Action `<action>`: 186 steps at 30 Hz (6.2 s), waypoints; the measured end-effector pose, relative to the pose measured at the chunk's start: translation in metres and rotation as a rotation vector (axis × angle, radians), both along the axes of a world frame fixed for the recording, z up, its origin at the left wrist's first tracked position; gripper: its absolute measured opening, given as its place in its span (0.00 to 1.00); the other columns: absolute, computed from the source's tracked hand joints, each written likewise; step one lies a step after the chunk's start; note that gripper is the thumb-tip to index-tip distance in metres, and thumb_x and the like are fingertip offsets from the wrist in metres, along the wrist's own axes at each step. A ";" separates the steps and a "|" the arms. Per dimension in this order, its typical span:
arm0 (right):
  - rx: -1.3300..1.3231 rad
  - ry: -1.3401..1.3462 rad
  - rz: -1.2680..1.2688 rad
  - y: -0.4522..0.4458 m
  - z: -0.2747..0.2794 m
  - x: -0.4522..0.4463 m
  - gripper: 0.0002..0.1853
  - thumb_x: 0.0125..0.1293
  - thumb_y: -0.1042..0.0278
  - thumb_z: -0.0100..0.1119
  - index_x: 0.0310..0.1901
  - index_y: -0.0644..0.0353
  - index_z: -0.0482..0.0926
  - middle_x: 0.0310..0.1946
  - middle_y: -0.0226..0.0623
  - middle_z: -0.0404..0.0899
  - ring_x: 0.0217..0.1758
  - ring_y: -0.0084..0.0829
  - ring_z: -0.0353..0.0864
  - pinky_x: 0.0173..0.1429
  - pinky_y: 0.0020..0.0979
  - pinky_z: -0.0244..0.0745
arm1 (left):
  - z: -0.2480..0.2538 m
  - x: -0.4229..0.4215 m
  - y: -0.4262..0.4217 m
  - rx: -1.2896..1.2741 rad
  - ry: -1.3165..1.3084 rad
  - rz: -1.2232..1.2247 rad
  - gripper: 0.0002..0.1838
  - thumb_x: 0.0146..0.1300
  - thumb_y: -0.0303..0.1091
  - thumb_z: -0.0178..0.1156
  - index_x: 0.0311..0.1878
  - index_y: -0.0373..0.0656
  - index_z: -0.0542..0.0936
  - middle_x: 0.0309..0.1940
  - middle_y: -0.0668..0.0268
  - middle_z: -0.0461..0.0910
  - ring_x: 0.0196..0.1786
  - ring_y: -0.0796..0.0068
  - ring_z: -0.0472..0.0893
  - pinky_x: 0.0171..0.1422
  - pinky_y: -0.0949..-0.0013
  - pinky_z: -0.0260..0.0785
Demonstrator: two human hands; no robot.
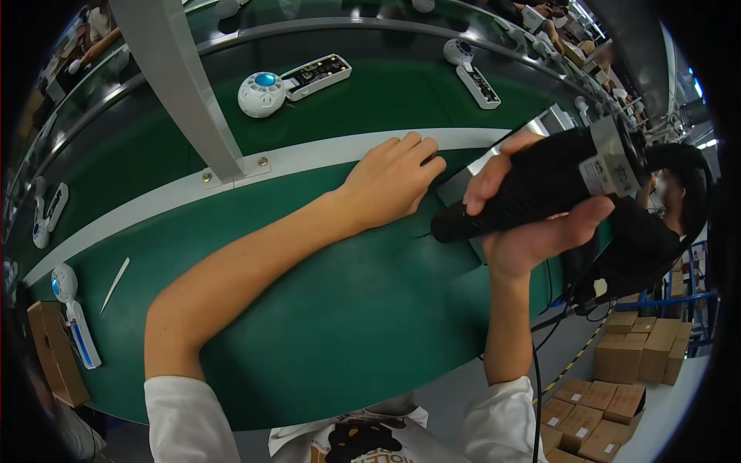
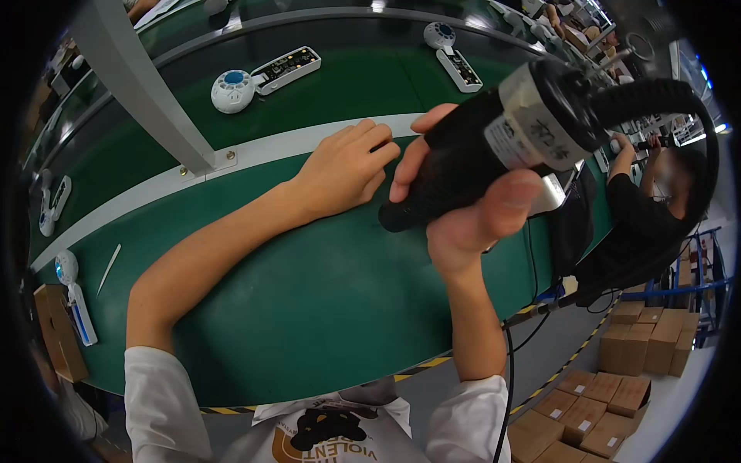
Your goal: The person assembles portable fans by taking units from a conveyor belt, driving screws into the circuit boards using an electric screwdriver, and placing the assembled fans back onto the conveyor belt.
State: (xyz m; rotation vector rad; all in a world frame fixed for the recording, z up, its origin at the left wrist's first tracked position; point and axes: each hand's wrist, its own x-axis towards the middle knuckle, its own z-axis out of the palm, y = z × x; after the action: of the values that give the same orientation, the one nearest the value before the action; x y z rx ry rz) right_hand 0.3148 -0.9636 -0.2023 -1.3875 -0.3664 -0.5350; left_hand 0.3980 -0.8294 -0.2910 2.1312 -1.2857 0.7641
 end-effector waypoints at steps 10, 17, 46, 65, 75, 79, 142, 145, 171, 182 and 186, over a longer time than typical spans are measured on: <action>0.083 -0.070 0.076 -0.011 -0.006 -0.011 0.59 0.50 0.06 0.36 0.46 0.72 0.72 0.20 0.40 0.76 0.17 0.30 0.75 0.22 0.27 0.71 | -0.004 0.004 -0.007 0.077 0.050 0.033 0.12 0.49 0.29 0.67 0.38 0.41 0.78 0.44 0.61 0.75 0.51 0.58 0.73 0.52 0.59 0.71; 0.097 0.074 0.016 -0.063 -0.005 0.000 0.60 0.49 0.06 0.39 0.47 0.72 0.71 0.21 0.39 0.76 0.19 0.28 0.76 0.25 0.26 0.72 | 0.000 0.015 -0.056 0.118 0.088 0.023 0.12 0.50 0.29 0.66 0.38 0.41 0.78 0.42 0.61 0.74 0.50 0.59 0.73 0.52 0.61 0.71; -0.004 0.081 -0.005 -0.154 -0.005 0.013 0.51 0.56 0.14 0.45 0.48 0.69 0.72 0.22 0.38 0.77 0.21 0.26 0.77 0.28 0.26 0.72 | 0.003 0.142 -0.191 0.220 -0.155 0.310 0.24 0.48 0.19 0.62 0.52 0.44 0.78 0.52 0.65 0.76 0.63 0.62 0.72 0.69 0.55 0.58; 0.026 0.089 -0.007 -0.167 0.002 0.001 0.51 0.55 0.15 0.49 0.49 0.69 0.72 0.22 0.38 0.78 0.22 0.27 0.77 0.30 0.27 0.73 | -0.007 0.111 -0.224 0.030 0.114 0.203 0.07 0.56 0.28 0.59 0.37 0.37 0.81 0.40 0.59 0.77 0.48 0.58 0.75 0.51 0.57 0.69; 0.031 0.078 0.052 -0.151 -0.006 0.001 0.51 0.56 0.17 0.52 0.51 0.70 0.71 0.23 0.38 0.78 0.23 0.27 0.78 0.31 0.28 0.73 | -0.013 0.108 -0.206 0.018 0.130 0.199 0.07 0.57 0.30 0.58 0.36 0.37 0.81 0.40 0.58 0.77 0.49 0.58 0.75 0.51 0.56 0.68; 0.045 0.072 0.079 -0.157 -0.008 0.000 0.37 0.60 0.41 0.64 0.53 0.71 0.70 0.25 0.39 0.79 0.25 0.28 0.78 0.34 0.28 0.75 | -0.006 0.100 -0.211 0.042 0.121 0.219 0.07 0.57 0.29 0.58 0.36 0.38 0.81 0.40 0.58 0.77 0.48 0.57 0.75 0.50 0.56 0.69; -0.946 -0.170 0.734 -0.279 -0.012 -0.025 0.11 0.58 0.66 0.69 0.36 0.60 0.76 0.31 0.36 0.71 0.32 0.36 0.76 0.39 0.34 0.75 | 0.008 0.108 -0.442 0.115 -0.108 0.042 0.13 0.53 0.44 0.63 0.36 0.47 0.84 0.39 0.65 0.82 0.50 0.65 0.79 0.53 0.62 0.69; -0.858 -0.152 0.752 -0.282 -0.018 -0.025 0.10 0.60 0.67 0.67 0.34 0.61 0.74 0.30 0.36 0.69 0.33 0.37 0.75 0.40 0.34 0.75 | 0.023 0.101 -0.422 0.143 -0.002 0.000 0.11 0.50 0.33 0.64 0.38 0.42 0.82 0.41 0.64 0.79 0.49 0.63 0.78 0.53 0.63 0.72; -0.916 -0.090 0.637 -0.279 -0.013 -0.018 0.09 0.55 0.71 0.70 0.27 0.57 0.76 0.24 0.31 0.74 0.25 0.35 0.78 0.30 0.34 0.74 | 0.014 0.104 -0.425 0.120 0.045 0.075 0.16 0.44 0.42 0.71 0.35 0.44 0.85 0.43 0.63 0.79 0.52 0.61 0.75 0.55 0.61 0.68; -0.930 0.018 0.602 -0.285 -0.011 -0.019 0.09 0.51 0.73 0.71 0.25 0.57 0.77 0.19 0.31 0.73 0.18 0.32 0.73 0.24 0.31 0.68 | 0.017 0.101 -0.432 0.083 0.030 0.098 0.16 0.46 0.44 0.70 0.35 0.43 0.86 0.43 0.63 0.80 0.53 0.61 0.75 0.57 0.63 0.66; -0.919 -0.001 0.607 -0.294 -0.009 -0.013 0.09 0.50 0.76 0.71 0.24 0.59 0.77 0.20 0.33 0.73 0.17 0.29 0.72 0.24 0.28 0.66 | 0.018 0.103 -0.440 0.074 0.042 0.095 0.16 0.47 0.45 0.70 0.35 0.43 0.86 0.43 0.62 0.80 0.54 0.60 0.75 0.58 0.62 0.66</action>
State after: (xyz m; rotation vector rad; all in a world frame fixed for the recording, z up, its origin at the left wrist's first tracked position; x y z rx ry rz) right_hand 0.3021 -1.2579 -0.2116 -2.0191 -1.0788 0.1855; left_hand 0.5008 -1.2690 -0.2729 2.2693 -1.2159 0.7170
